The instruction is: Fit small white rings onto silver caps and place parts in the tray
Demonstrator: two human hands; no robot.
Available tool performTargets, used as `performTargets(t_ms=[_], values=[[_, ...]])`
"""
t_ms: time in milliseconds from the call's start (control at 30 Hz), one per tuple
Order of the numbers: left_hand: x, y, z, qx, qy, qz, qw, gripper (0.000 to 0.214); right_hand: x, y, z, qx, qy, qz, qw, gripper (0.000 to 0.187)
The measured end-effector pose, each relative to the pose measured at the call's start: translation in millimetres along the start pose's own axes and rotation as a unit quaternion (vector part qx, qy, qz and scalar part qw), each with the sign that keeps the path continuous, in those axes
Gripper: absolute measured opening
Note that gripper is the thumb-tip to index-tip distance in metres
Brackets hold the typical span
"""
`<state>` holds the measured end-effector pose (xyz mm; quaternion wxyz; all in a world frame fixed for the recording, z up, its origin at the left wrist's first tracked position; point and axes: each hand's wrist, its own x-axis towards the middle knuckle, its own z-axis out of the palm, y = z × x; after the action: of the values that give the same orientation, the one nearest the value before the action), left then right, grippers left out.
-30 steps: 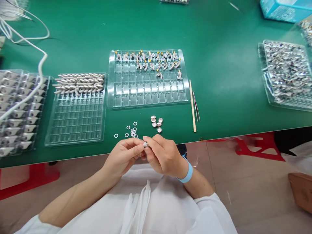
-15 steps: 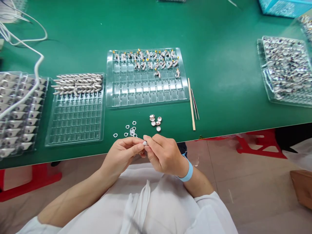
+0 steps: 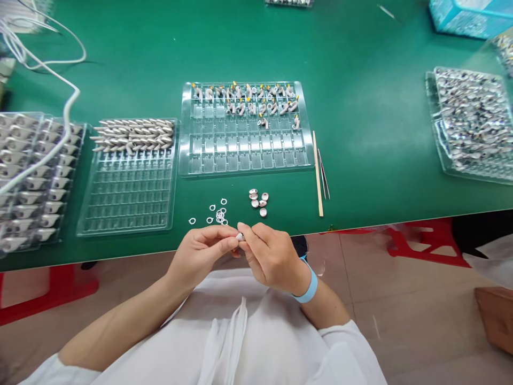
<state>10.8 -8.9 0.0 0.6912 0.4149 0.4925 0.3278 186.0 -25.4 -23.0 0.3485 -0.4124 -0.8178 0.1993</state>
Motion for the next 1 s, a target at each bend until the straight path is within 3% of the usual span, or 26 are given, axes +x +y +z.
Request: performTargets(t_ms=[100, 200, 300, 500, 700, 867, 1000], values=[[0, -3, -2.5, 0.124, 0.021, 0.137, 0.983, 0.011, 0, -1, -1, -0.01, -0.026, 0.008, 1.0, 0.046], [3, -6, -6.6, 0.245, 0.016, 0.275, 0.93, 0.011, 1, -2, -3, -0.035, -0.049, 0.01, 0.998, 0.043], [5, -7, -9.7, 0.298, 0.006, 0.348, 0.889, 0.013, 2, -3, -6, -0.038, -0.058, 0.009, 0.998, 0.043], [2, -4, -7.8, 0.274, 0.004, 0.356, 0.894, 0.012, 3, -7, -8, 0.106, -0.004, 0.032, 0.994, 0.046], [-1, -2, -3.2, 0.266, -0.003, 0.382, 0.885, 0.014, 2, -12, -6, 0.243, 0.082, 0.12, 0.959, 0.038], [-3, -4, 0.1, 0.315, 0.04, 0.394, 0.863, 0.015, -3, -11, -3, 0.263, 0.079, 0.156, 0.949, 0.034], [-3, -7, 0.5, 0.331, 0.039, 0.427, 0.84, 0.021, -6, -12, -2, 0.257, 0.084, 0.165, 0.948, 0.032]])
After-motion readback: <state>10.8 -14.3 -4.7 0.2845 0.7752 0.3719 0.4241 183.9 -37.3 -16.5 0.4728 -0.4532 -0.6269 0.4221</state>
